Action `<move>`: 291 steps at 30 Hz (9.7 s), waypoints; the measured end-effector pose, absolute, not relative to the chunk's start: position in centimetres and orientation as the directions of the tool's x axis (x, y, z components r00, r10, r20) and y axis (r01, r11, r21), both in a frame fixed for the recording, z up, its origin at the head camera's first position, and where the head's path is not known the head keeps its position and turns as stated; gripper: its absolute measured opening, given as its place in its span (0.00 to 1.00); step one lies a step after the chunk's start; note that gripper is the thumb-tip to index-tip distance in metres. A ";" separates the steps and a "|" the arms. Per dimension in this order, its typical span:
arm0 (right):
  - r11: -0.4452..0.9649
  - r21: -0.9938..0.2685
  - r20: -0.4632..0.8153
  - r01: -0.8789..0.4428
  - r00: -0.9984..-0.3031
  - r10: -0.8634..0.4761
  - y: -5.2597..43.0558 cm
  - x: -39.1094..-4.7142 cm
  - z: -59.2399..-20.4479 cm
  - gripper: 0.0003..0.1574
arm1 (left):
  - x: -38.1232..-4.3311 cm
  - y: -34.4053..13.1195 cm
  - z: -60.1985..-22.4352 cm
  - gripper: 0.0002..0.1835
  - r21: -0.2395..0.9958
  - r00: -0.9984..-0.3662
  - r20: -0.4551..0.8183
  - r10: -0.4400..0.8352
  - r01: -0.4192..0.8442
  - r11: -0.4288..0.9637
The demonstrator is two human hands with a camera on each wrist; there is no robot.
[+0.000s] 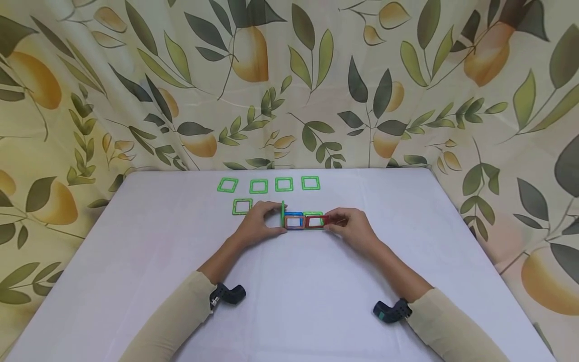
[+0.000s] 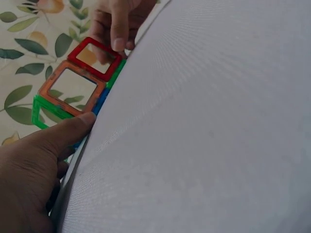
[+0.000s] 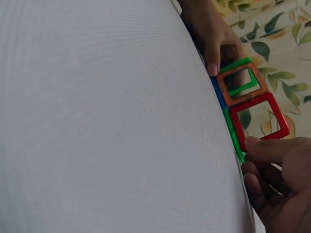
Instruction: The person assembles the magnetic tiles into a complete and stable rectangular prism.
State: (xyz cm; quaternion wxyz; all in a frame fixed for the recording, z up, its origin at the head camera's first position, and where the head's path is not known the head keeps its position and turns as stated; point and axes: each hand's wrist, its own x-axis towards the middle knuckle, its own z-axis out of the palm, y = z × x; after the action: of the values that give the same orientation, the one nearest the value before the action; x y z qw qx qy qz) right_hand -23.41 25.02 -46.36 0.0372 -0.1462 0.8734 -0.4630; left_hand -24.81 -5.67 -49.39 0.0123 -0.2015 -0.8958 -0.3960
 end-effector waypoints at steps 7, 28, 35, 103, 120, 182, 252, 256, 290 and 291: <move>0.584 -0.758 0.089 -0.290 -0.934 -0.347 24.8 -23.8 -46.8 0.17 | -24.8 -5.7 -49.4 0.40 0.748 -0.915 0.234 0.328 0.385 0.541; 0.711 -0.604 0.051 -0.361 -0.907 -0.418 21.6 -21.5 -46.3 0.18 | -24.8 -5.9 -49.2 0.11 0.738 -0.893 0.291 0.344 0.438 0.513; 0.716 -0.580 0.049 -0.389 -0.894 -0.446 20.0 -20.3 -46.3 0.25 | -25.0 -5.9 -49.6 0.10 0.748 -0.894 0.302 0.330 0.437 0.499; 0.459 -0.833 0.149 -0.308 -0.924 -0.351 20.3 -24.4 -45.2 0.13 | -24.7 -5.9 -49.5 0.08 0.825 -0.927 0.286 0.240 0.366 0.431; 0.548 -0.815 0.046 -0.191 -0.963 -0.267 23.6 -32.8 -45.9 0.27 | -24.9 -6.0 -49.7 0.09 0.819 -0.928 0.281 0.245 0.364 0.443; 0.601 -0.782 0.039 -0.165 -0.975 -0.217 23.5 -34.4 -46.2 0.21 | -25.2 -6.1 -49.7 0.09 0.750 -0.914 0.288 0.287 0.401 0.526; 0.446 -0.857 0.111 -0.259 -0.937 -0.331 21.3 -21.9 -45.2 0.09 | -24.8 -6.1 -49.6 0.09 0.786 -0.920 0.267 0.287 0.381 0.488; 0.431 -0.862 0.121 -0.267 -0.934 -0.337 20.8 -21.7 -45.3 0.09 | -24.8 -6.1 -49.4 0.10 0.787 -0.920 0.270 0.283 0.380 0.486; 0.405 -0.868 0.129 -0.286 -0.919 -0.372 18.2 -21.1 -46.4 0.08 | -24.8 -6.2 -49.6 0.08 0.789 -0.906 0.302 0.295 0.412 0.456; 0.405 -0.868 0.129 -0.287 -0.919 -0.373 18.2 -21.1 -46.5 0.08 | -24.8 -6.2 -49.5 0.08 0.787 -0.907 0.303 0.294 0.412 0.460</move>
State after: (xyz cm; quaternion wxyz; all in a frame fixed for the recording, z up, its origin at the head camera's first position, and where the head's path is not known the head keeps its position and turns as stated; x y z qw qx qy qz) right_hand -21.10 18.20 -46.45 0.0424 -0.1970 0.8371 -0.5087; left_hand -24.81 -6.23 -49.55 0.0618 -0.2071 -0.8521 -0.4766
